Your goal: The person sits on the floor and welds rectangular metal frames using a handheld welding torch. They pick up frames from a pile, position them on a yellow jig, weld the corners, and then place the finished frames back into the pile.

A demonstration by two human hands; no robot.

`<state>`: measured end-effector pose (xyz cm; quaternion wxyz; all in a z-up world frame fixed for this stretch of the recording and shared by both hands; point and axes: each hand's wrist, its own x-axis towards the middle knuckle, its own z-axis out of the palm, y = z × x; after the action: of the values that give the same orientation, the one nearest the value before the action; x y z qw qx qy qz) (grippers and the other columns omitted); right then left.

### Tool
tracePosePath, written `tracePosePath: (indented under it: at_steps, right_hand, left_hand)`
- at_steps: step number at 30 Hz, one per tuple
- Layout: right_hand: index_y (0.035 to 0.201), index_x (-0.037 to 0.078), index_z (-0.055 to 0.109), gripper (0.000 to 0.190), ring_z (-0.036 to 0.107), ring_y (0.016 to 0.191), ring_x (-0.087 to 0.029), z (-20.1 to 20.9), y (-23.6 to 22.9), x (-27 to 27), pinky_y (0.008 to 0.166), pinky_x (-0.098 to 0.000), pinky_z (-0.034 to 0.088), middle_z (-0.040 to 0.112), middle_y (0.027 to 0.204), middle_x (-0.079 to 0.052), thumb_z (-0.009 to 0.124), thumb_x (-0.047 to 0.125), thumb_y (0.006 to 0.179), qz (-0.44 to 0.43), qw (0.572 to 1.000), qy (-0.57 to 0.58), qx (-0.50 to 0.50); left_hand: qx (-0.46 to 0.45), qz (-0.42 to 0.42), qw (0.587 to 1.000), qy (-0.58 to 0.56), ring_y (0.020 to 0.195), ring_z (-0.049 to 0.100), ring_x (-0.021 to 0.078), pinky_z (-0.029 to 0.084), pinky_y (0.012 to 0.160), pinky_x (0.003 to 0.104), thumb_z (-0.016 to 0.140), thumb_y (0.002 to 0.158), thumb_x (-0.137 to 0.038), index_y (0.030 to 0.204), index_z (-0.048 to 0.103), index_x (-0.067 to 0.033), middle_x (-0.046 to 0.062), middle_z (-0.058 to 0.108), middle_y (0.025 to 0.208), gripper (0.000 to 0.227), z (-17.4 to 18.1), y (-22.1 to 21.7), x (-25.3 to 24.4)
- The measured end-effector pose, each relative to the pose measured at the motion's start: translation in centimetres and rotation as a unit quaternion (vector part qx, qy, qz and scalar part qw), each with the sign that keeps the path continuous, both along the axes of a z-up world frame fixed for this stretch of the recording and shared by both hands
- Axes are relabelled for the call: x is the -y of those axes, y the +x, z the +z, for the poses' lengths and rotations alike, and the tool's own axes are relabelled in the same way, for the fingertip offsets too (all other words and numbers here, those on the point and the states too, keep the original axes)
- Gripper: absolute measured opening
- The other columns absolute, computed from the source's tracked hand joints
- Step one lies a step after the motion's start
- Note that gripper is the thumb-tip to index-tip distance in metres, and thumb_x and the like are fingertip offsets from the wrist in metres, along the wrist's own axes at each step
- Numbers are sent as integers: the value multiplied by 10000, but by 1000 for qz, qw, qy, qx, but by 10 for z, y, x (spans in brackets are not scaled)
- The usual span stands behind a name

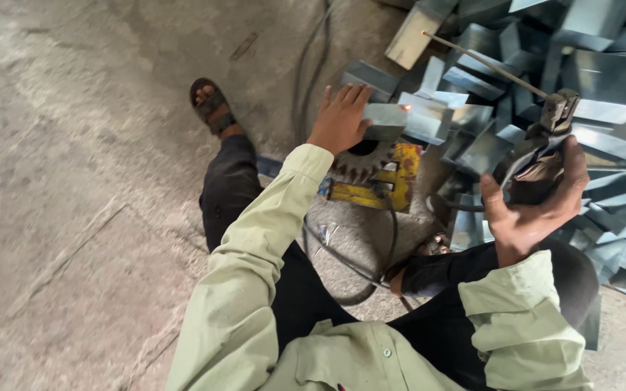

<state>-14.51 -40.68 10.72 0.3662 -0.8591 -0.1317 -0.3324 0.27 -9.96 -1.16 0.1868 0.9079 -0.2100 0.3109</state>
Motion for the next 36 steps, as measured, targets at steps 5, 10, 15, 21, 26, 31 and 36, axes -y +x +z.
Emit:
tracePosePath:
  at_steps: [5,10,15,21,26,31,36]
  right_hand:
    - [1586,2,387,888,605,1177,-218,1,-12,11,1055,-326,497,575,1352,-156,869,336,919,-10,998,51,-32]
    - [1601,2,376,885,585,1189,-198,0,-13,11,1057,-314,491,539,1374,-138,896,253,930,-3,994,99,-46]
    - [1615,9,350,880,564,1215,-197,-4,-17,15,1071,-315,485,498,1408,-120,898,188,950,20,987,144,-64]
    - [1609,25,349,903,544,1180,-194,-4,-25,21,1051,-306,474,480,1376,-111,891,205,910,-8,991,120,-53]
    - [1554,47,348,864,585,993,-212,-13,-26,26,871,-324,528,540,1232,-129,839,231,867,-5,994,93,-58]
    - [1483,38,394,778,691,1009,-275,-10,-34,26,869,-402,613,623,1237,-183,821,196,852,5,997,17,-70]
    - [1437,8,479,784,667,1026,-361,7,-44,17,815,-416,604,571,1317,-286,807,159,741,-26,996,-72,-55]
  left_hand:
    - [-415,-46,908,-44,975,680,401,525,845,495,848,763,-339,982,734,-19,209,722,1000,404,9,24,1]
    - [-294,125,909,-269,907,692,435,524,782,515,747,942,-228,940,725,-1,245,735,934,229,-46,36,21]
    - [-355,43,867,-347,785,733,328,547,697,447,719,902,-135,950,715,24,208,751,852,166,-127,54,12]
    - [-394,-7,568,-722,788,674,221,554,653,380,593,1043,-87,1194,535,27,138,667,1006,198,-159,52,25]
    - [-353,-16,504,-788,936,766,291,660,871,398,555,1005,-30,1202,493,81,186,699,1084,235,-128,31,49]
    - [-329,-3,524,-786,967,758,293,644,910,399,595,1032,-51,1161,523,95,205,702,1070,208,-105,27,52]
    - [-317,-2,520,-793,941,758,284,634,885,396,618,995,-50,1128,562,72,209,718,1068,188,-104,34,53]
